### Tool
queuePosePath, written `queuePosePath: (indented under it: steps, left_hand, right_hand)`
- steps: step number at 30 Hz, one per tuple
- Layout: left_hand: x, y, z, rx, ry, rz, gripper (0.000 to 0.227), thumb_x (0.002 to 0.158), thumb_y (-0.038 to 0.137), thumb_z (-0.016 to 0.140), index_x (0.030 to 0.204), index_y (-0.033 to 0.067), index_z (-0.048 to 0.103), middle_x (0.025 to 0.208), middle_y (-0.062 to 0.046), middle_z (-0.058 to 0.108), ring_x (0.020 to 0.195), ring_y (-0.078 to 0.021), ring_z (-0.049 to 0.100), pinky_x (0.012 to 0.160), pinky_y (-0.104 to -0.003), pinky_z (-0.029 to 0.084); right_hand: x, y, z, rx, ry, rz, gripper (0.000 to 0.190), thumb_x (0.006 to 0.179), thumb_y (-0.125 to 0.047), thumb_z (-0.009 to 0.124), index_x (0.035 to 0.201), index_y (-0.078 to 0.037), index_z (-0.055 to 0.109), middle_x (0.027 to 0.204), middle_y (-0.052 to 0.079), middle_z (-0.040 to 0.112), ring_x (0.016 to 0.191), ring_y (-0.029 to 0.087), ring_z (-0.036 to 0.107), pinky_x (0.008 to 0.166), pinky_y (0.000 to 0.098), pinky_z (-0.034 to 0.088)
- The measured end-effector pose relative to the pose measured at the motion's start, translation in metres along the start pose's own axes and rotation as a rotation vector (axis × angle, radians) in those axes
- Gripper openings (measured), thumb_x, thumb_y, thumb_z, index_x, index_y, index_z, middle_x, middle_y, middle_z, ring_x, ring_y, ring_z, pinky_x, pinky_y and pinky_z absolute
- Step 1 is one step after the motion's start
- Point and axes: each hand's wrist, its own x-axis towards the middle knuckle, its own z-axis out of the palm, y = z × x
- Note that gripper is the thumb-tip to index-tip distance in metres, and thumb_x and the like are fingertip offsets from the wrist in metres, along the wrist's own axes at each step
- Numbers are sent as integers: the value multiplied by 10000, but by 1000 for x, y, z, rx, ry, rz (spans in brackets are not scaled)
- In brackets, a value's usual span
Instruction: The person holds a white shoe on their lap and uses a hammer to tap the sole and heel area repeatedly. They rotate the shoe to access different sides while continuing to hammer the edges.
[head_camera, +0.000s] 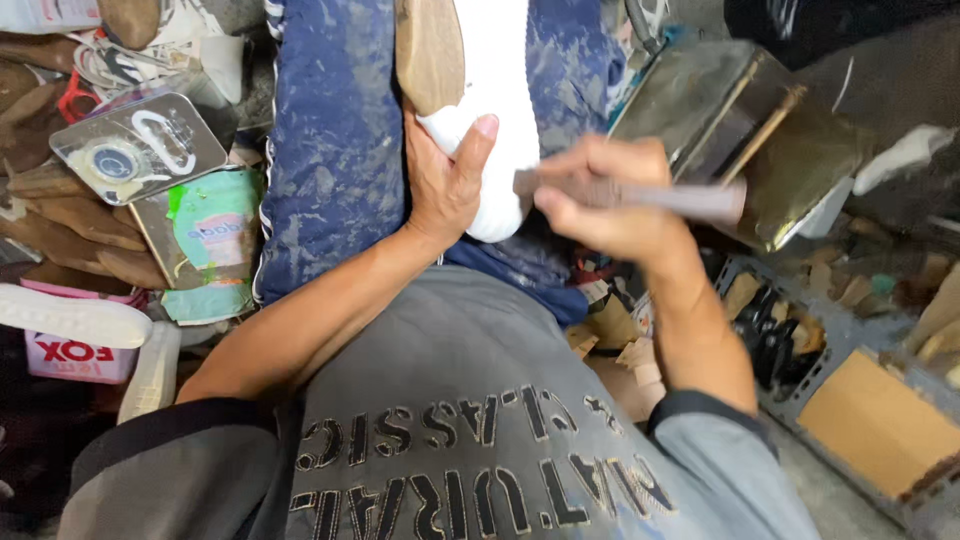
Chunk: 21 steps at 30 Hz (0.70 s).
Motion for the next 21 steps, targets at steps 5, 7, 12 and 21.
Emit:
queuePosePath:
  steps: [5, 7, 12, 21]
  left_hand:
    - [-2, -18, -2, -71, 25, 108, 742, 979, 322, 765, 1506, -6, 358, 1418, -224, 487, 1367, -281, 505, 1204, -486, 330]
    - [-9, -16, -6, -88, 23, 73, 718, 967, 311, 771, 1483, -2, 382, 1391, -216, 507, 1339, -273, 522, 1181, -495, 347]
    - [-6, -7, -7, -75, 21, 75, 709, 973, 254, 795, 1497, 13, 382, 1387, -179, 522, 1339, -239, 544, 1193, -478, 368]
    - [-9, -23, -7, -69, -1, 89, 679, 960, 316, 760, 1453, -16, 432, 1389, -228, 540, 1349, -287, 538, 1173, -510, 373]
  right_hand:
    - [1, -3, -4, 81, 22, 207, 243, 771, -174, 848, 954, -28, 781, 544, 93, 534, 503, 131, 460, 473, 331, 403]
    - [-16, -3, -6, 94, 102, 220, 279, 777, -202, 844, 985, -23, 795, 553, 64, 544, 512, 97, 466, 477, 296, 408]
    - [-32, -1, 4, 62, 215, 205, 312, 808, -191, 846, 1048, 4, 801, 628, 80, 626, 519, 82, 481, 486, 258, 413]
    - [-16, 20, 14, 3, 147, 174, 272, 791, -170, 861, 1029, -42, 829, 540, 70, 577, 418, 131, 480, 412, 278, 404]
